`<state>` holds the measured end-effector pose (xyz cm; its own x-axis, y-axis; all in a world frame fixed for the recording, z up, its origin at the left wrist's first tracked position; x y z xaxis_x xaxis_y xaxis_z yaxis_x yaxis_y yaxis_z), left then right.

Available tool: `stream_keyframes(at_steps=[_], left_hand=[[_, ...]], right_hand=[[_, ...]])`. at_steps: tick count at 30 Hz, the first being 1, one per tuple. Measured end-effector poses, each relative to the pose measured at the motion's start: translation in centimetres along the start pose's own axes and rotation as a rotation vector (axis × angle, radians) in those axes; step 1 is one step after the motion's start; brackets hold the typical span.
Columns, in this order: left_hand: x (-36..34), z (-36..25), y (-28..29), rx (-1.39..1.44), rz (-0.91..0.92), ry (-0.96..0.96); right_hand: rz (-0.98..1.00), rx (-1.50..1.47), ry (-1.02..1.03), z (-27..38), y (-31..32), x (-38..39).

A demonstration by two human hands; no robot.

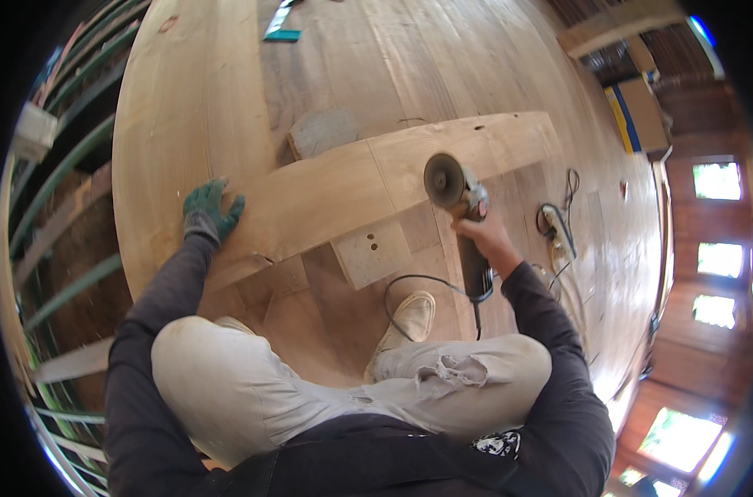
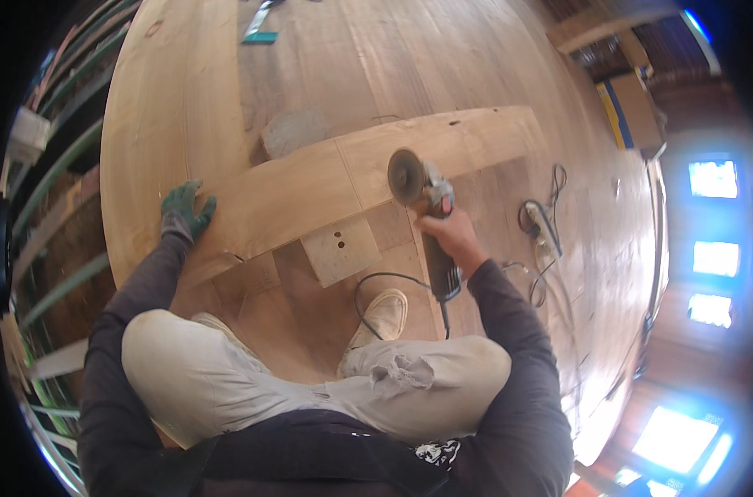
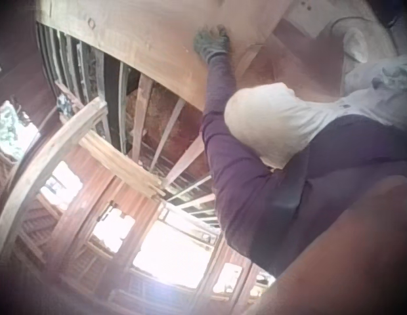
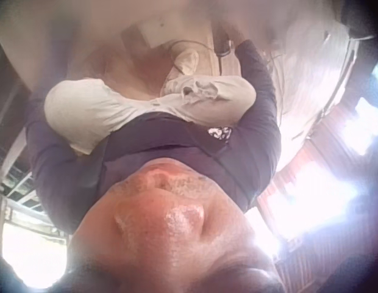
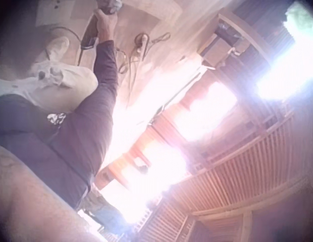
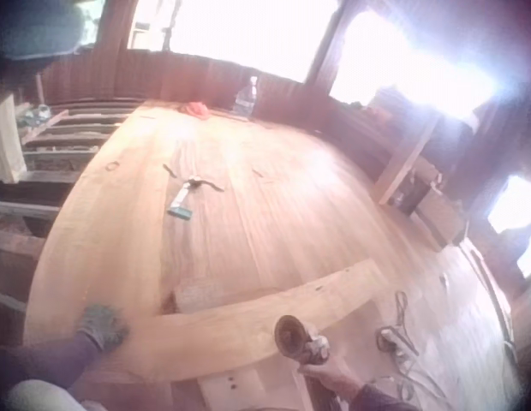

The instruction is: The person uses an angle grinder to cut a piece of wood placed on the floor. They hold the wood steady with one hand while operating the tool with the other, then inspect the cut piece.

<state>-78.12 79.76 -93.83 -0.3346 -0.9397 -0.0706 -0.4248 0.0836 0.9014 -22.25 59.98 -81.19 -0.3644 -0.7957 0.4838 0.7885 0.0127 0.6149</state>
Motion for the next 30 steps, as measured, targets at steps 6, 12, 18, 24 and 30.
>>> stream_keyframes(at_steps=[6, 12, 18, 24, 30], left_hand=[[1.5, -1.8, 1.9, -0.096, 0.028, -0.319], [10.3, -5.5, 2.6, -0.122, 0.314, -0.276], [10.7, 0.7, 2.0, -0.202, 0.019, 0.230], [11.2, 2.9, -0.6, -0.235, 0.049, 0.266], [12.4, 3.0, -1.4, -0.187, 0.014, 0.251]], right_hand=[[-0.104, -0.088, 0.025, 3.3, 2.1, -1.4], [-0.078, -0.130, 0.113, 3.7, 1.4, -1.7], [-0.045, -0.053, 0.064, 2.4, 0.2, -2.5], [-0.015, -0.056, 0.095, 3.3, -0.1, -1.3], [0.023, -0.062, 0.130, 4.5, -0.1, -0.6]])
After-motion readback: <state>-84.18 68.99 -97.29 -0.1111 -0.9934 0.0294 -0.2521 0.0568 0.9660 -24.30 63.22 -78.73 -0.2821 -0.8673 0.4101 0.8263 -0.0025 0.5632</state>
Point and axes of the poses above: each hand's wrist, its own x-axis away from the middle knuckle, its own y-axis out of the back of the hand, z = x × y, the point moved 3 cm from there along -x, towards the middle knuckle, and after that the axes turned 13 degrees about x, right-handed, at the moved point
